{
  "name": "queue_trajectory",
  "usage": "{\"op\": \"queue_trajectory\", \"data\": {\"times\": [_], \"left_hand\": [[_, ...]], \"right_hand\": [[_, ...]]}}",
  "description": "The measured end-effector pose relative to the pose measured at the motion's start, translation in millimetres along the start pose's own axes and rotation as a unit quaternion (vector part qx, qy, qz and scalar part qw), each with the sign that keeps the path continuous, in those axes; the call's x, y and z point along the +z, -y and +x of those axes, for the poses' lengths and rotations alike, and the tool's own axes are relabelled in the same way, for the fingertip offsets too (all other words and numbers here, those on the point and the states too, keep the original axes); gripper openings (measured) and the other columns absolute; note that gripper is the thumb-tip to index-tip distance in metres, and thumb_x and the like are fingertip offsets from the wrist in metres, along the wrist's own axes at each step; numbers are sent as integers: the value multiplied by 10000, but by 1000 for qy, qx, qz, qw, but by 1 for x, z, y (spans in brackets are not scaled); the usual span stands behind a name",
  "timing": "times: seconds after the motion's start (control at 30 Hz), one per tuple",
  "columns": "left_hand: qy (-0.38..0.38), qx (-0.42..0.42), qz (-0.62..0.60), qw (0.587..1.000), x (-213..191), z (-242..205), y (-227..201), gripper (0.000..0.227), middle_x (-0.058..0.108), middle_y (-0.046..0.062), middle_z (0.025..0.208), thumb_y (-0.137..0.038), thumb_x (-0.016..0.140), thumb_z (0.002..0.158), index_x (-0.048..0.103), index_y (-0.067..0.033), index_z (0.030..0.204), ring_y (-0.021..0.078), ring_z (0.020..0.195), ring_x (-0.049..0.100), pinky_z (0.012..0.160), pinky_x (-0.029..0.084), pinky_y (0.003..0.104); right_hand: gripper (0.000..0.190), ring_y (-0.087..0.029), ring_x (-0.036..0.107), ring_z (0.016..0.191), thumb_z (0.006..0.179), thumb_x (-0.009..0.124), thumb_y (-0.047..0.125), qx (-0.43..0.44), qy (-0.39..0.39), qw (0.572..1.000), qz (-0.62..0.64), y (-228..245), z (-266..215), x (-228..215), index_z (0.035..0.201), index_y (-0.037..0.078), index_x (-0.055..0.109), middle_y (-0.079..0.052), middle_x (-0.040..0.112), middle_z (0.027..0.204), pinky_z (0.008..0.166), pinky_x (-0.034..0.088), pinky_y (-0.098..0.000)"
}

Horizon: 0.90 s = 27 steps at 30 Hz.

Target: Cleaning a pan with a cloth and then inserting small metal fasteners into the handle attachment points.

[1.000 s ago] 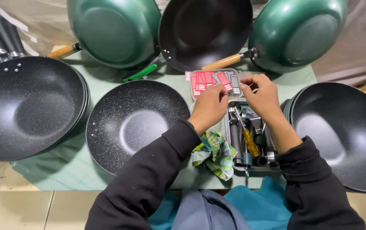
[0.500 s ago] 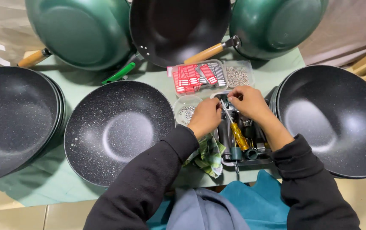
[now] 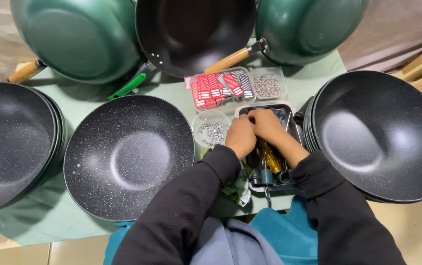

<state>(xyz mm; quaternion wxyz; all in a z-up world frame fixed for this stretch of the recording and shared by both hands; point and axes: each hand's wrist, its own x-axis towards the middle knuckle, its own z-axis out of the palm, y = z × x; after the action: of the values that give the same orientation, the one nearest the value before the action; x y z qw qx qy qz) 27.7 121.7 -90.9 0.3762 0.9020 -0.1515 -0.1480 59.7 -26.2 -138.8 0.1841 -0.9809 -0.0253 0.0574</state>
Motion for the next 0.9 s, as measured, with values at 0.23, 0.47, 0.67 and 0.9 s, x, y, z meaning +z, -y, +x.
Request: {"op": "queue_trajectory", "data": {"times": [0.23,0.47,0.67,0.9], "left_hand": [[2,-13,-46,999,-16,-8,-10,300,593,326,1154,-88,456,1014,479,104,1244,551,1124,632,952,546,594],[-20,-35,-51,998,-11,-4,-5,280,520,332,1216,-50,489,965,481,82,1212,583,1093,632,932,556,598],[-26,-26,-51,998,-2,7,14,256,520,300,1188,-46,514,946,515,75,1172,576,1065,646,920,564,579],[-17,-25,-64,997,7,21,24,270,548,311,1176,-60,511,950,546,98,1165,581,1081,644,926,557,582]], "right_hand": [[150,-398,748,885,835,701,243,22,3,999,-43,25,-9,-16,913,167,804,-131,762,820,783,618,-499],[204,-453,749,865,885,621,148,43,32,998,-38,53,-12,-34,860,22,779,-244,744,791,751,619,-538],[259,-509,728,889,929,556,120,66,46,996,-36,52,3,-19,883,-40,755,-306,723,821,752,597,-587],[340,-574,662,1065,1000,473,171,82,93,992,16,58,-4,-28,1204,-60,618,-393,678,1075,904,529,-659]]}}
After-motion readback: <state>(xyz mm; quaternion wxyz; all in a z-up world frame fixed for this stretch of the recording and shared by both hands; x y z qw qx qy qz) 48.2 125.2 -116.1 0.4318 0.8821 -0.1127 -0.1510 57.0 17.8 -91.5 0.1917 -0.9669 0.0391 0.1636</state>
